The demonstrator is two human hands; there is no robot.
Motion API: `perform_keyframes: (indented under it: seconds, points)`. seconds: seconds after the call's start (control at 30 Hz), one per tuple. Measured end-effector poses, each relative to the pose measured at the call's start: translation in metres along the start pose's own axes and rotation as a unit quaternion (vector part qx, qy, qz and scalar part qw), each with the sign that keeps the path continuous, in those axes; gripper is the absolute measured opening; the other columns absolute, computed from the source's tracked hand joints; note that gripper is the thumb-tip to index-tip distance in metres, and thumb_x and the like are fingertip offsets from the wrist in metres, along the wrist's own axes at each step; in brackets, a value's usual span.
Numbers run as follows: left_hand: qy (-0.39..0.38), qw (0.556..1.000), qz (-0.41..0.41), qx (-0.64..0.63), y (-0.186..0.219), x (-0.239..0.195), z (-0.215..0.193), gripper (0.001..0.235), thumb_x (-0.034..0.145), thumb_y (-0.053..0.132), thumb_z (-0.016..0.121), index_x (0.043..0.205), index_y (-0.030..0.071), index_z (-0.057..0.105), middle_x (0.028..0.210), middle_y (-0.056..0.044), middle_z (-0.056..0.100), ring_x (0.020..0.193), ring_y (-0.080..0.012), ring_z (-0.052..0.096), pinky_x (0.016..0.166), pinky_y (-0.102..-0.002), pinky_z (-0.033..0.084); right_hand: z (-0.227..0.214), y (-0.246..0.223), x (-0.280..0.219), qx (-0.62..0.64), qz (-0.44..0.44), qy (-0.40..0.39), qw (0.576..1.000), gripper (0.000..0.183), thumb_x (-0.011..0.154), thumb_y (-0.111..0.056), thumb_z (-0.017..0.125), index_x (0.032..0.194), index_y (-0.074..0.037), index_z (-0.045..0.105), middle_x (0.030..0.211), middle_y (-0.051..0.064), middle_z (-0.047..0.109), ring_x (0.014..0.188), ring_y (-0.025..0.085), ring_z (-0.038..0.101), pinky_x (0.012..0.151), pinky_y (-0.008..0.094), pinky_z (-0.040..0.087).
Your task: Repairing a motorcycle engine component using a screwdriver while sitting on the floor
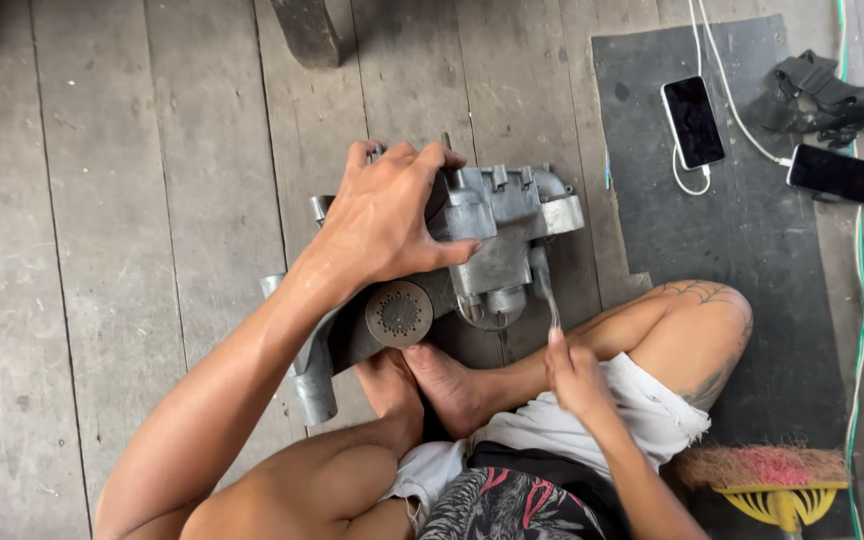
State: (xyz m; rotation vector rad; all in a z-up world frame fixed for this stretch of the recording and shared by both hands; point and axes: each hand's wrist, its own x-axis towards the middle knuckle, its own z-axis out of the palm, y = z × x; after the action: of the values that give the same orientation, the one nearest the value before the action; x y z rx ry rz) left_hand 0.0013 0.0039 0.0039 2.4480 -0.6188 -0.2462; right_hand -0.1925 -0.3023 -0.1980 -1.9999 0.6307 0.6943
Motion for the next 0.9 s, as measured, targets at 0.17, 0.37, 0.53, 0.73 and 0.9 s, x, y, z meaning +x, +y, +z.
perform_keyframes:
  seconds: [0.17, 0.37, 0.53, 0.73, 0.9]
  points:
    - [0.011, 1.0, 0.01, 0.009, -0.002, -0.001, 0.003, 0.077, 0.067, 0.046, 0.088, 0.128, 0.01, 0.059, 0.092, -0.012, 0.074, 0.106, -0.0288, 0.068, 0.109, -0.059, 0.03, -0.005, -0.034, 0.02, -0.014, -0.031, 0.043, 0.999, 0.066, 0.11, -0.049, 0.029, 0.058, -0.013, 0.05, 0.041, 0.007, 0.049, 0.038, 0.025, 0.058, 0.044, 0.033, 0.048]
    - [0.01, 1.0, 0.009, -0.001, -0.004, 0.0, 0.002, 0.076, 0.066, 0.045, 0.087, 0.127, 0.01, 0.06, 0.087, -0.012, 0.073, 0.104, -0.028, 0.068, 0.108, -0.059, 0.031, -0.034, -0.017, 0.031, -0.128, -0.053, 0.066, 0.988, 0.07, 0.107, -0.056, 0.039, 0.069, -0.002, 0.064, 0.069, 0.028, 0.068, 0.084, 0.05, 0.07, 0.072, 0.054, 0.052]
    - [0.012, 1.0, 0.012, -0.008, -0.005, -0.001, 0.002, 0.076, 0.066, 0.046, 0.088, 0.127, 0.009, 0.061, 0.084, -0.012, 0.073, 0.101, -0.0281, 0.068, 0.107, -0.06, 0.031, -0.076, -0.081, 0.03, -0.361, -0.094, 0.075, 0.925, 0.062, 0.104, -0.06, 0.041, 0.084, -0.008, 0.068, 0.081, 0.027, 0.074, 0.095, 0.049, 0.071, 0.083, 0.059, 0.054]
    - [0.008, 1.0, 0.007, -0.004, -0.004, 0.001, 0.001, 0.077, 0.066, 0.046, 0.088, 0.127, 0.008, 0.061, 0.085, -0.012, 0.073, 0.103, -0.0282, 0.068, 0.108, -0.059, 0.031, -0.1, -0.049, 0.085, -0.378, -0.303, 0.164, 0.859, 0.047, 0.11, -0.052, 0.046, 0.087, -0.014, 0.062, 0.072, 0.018, 0.061, 0.08, 0.045, 0.07, 0.073, 0.055, 0.055]
    - [0.007, 1.0, 0.006, -0.005, -0.004, 0.001, 0.0, 0.077, 0.066, 0.045, 0.088, 0.127, 0.007, 0.061, 0.086, -0.013, 0.074, 0.104, -0.0284, 0.068, 0.107, -0.059, 0.03, -0.069, -0.069, 0.045, -0.355, -0.198, 0.198, 0.892, 0.054, 0.108, -0.057, 0.046, 0.082, -0.013, 0.063, 0.071, 0.02, 0.067, 0.082, 0.049, 0.07, 0.074, 0.061, 0.055]
